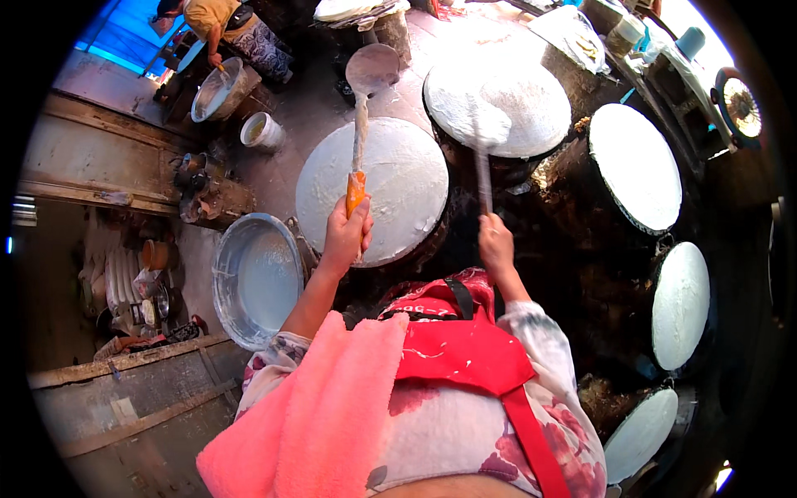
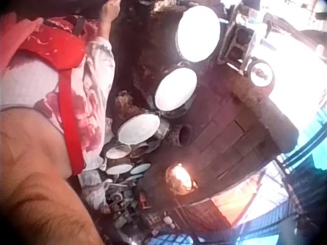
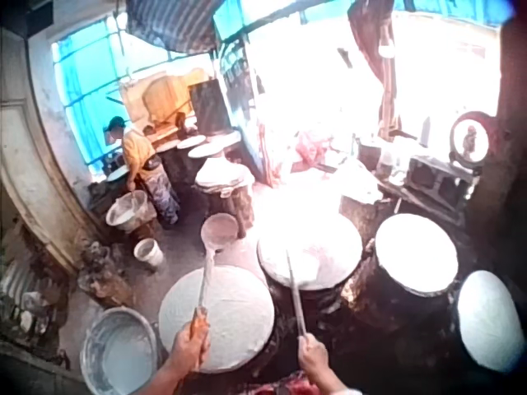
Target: The person scoops batter from a large basin and pours it onto hot cylindrical molds. They use a ladle and a wooden stick to spread the batter evenly inside the molds. The person repeatedly flips the cooked cakes out of the molds and stacks them on a nearby surface.
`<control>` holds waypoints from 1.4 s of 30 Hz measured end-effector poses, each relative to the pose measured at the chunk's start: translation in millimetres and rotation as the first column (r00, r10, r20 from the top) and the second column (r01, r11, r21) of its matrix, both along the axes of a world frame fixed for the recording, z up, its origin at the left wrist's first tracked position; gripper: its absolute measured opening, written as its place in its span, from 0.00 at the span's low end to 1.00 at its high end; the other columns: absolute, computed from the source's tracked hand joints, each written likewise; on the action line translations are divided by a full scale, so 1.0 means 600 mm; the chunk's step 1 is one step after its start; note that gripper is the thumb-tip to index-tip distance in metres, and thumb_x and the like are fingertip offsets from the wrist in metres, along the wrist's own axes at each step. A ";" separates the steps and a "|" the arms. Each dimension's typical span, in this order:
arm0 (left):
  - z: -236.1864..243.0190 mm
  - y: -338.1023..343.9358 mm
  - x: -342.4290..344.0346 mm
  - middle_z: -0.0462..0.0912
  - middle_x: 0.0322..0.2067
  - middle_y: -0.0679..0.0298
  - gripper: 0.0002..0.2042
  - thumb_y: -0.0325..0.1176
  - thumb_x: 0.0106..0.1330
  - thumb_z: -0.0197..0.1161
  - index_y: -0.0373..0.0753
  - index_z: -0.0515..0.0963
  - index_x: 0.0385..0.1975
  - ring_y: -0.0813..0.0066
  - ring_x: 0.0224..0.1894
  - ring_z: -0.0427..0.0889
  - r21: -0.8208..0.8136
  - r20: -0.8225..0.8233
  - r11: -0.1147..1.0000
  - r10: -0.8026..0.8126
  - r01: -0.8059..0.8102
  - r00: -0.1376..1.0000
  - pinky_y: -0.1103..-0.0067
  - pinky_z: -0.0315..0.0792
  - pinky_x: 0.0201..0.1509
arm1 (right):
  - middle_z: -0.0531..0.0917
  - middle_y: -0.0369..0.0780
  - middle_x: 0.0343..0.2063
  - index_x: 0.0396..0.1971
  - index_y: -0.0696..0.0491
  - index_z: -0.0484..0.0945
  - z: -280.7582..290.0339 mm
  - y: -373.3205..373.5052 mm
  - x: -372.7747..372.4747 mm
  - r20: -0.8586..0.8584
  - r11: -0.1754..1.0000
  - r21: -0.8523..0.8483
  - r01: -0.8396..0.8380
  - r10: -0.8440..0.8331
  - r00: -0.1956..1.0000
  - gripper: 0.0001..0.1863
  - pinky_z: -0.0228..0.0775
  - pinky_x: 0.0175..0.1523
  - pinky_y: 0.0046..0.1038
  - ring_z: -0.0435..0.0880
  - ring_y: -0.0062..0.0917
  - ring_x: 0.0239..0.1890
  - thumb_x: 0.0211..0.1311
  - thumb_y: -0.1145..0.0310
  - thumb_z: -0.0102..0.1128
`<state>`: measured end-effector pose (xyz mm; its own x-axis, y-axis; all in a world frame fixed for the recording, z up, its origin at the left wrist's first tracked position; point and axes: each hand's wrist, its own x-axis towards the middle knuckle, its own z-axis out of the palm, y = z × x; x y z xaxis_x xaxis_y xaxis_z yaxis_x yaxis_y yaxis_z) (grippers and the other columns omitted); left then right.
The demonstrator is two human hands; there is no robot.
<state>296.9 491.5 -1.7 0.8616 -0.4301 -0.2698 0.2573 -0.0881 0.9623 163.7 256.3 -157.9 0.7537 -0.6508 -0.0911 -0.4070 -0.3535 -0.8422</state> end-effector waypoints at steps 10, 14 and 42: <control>0.003 0.032 -0.002 0.69 0.18 0.69 0.14 0.42 0.70 0.51 0.37 0.67 0.43 0.85 0.11 0.65 -0.012 -0.045 0.999 -0.031 0.031 0.999 0.87 0.61 0.15 | 0.79 0.50 0.24 0.35 0.52 0.76 -0.004 -0.056 -0.028 -0.058 0.997 -0.005 0.072 -0.073 0.996 0.15 0.69 0.35 0.44 0.79 0.49 0.31 0.66 0.57 0.44; 0.008 0.033 -0.001 0.69 0.18 0.68 0.14 0.42 0.70 0.51 0.36 0.67 0.43 0.85 0.11 0.66 -0.014 -0.045 0.999 -0.040 0.039 0.998 0.87 0.62 0.15 | 0.80 0.52 0.28 0.33 0.52 0.75 0.019 -0.030 -0.027 -0.147 0.985 -0.140 -0.103 0.082 0.986 0.16 0.69 0.39 0.46 0.78 0.50 0.35 0.67 0.56 0.42; -0.002 -0.070 -0.009 0.69 0.17 0.67 0.15 0.44 0.71 0.49 0.37 0.67 0.43 0.84 0.11 0.65 0.028 -0.182 0.989 -0.138 0.146 0.973 0.87 0.60 0.14 | 0.80 0.52 0.28 0.33 0.51 0.73 0.021 -0.215 -0.116 -0.268 0.958 -0.160 -0.239 0.191 0.944 0.16 0.68 0.41 0.48 0.78 0.50 0.35 0.66 0.55 0.41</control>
<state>291.6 449.6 -2.9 0.7284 -0.5299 -0.4343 0.4076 -0.1743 0.8964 94.1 127.5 -145.4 0.8469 -0.4986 -0.1847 -0.4902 -0.5974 -0.6347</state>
